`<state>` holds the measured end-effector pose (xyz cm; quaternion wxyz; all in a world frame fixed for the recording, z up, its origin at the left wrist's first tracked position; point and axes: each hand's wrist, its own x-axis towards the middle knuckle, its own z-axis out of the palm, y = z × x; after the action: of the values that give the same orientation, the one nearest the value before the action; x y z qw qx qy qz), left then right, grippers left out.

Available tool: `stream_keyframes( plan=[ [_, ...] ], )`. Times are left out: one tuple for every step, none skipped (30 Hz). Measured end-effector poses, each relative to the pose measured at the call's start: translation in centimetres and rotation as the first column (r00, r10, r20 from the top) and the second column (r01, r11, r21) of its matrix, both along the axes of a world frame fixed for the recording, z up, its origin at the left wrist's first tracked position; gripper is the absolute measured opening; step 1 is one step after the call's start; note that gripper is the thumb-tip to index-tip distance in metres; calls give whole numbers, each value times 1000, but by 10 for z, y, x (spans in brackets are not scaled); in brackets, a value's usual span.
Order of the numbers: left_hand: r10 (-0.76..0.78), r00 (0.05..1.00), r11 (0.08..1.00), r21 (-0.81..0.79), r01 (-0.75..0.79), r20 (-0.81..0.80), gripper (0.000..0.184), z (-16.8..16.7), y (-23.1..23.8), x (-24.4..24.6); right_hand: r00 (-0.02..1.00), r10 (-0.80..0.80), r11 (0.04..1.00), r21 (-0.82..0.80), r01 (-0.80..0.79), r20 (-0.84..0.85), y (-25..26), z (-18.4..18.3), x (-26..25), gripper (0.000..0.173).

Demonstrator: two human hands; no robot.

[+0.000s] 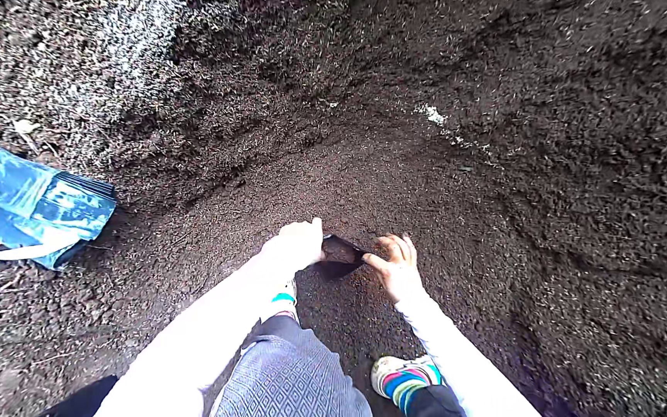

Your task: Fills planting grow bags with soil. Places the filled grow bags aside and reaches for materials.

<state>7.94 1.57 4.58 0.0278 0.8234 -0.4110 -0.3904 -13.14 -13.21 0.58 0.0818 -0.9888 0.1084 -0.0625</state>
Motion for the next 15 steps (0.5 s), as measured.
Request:
stream_keyframes(
  plan=[
    [4, 1000, 1000, 16, -4, 7, 85, 2, 1, -6, 998, -20, 999, 35, 22, -58, 2, -4, 0, 20],
    [-11, 1000, 1000, -9, 11, 23, 94, 0, -2, -14, 993, -12, 997, 71, 20, -118, 3, -8, 3, 22],
    [-50, 998, 997, -49, 52, 34, 97, -7, -8, -20, 990, 16, 996, 90, -3, -141, 6, -10, 7, 24],
    [-124, 990, 987, -99, 130, 60, 92, -17, -16, -25, 990, 50, 995, 88, -39, -131, 8, -12, 10, 26],
    [-218, 970, 958, -165, 234, 109, 77, -30, -24, -27, 991, 72, 996, 68, -65, -110, 11, -13, 13, 27],
    [-308, 937, 912, -228, 341, 168, 55, -43, -30, -28, 993, 82, 996, 46, -78, -87, 13, -12, 13, 27],
    [-381, 897, 861, -267, 432, 224, 37, -53, -34, -27, 994, 81, 996, 31, -79, -74, 13, -10, 12, 26],
    [-427, 866, 822, -288, 492, 262, 30, -60, -36, -25, 995, 71, 997, 16, -70, -66, 11, -9, 9, 26],
    [-447, 851, 802, -297, 517, 274, 29, -63, -34, -22, 996, 53, 999, 12, -53, -70, 7, -7, 5, 25],
    [-451, 851, 801, -299, 519, 270, 30, -63, -32, -19, 997, 36, 999, 5, -35, -74, 3, -6, -1, 25],
    [-453, 855, 808, -290, 513, 251, 30, -61, -28, -16, 997, 22, 1000, -5, -22, -67, 1, -6, -8, 25],
    [-443, 869, 818, -298, 493, 221, 31, -59, -23, -15, 998, 10, 1000, 1, -10, -58, 1, -5, -13, 24],
    [-423, 891, 840, -297, 454, 167, 32, -55, -19, -15, 999, 9, 1000, 26, -8, -41, 4, -1, -17, 23],
    [-382, 918, 868, -301, 395, 102, 33, -50, -15, -17, 1000, 22, 997, 69, -22, 6, 10, 5, -18, 22],
    [-332, 943, 895, -305, 326, 33, 36, -46, -12, -20, 996, 37, 993, 110, -46, 83, 18, 10, -18, 21]
  ],
)
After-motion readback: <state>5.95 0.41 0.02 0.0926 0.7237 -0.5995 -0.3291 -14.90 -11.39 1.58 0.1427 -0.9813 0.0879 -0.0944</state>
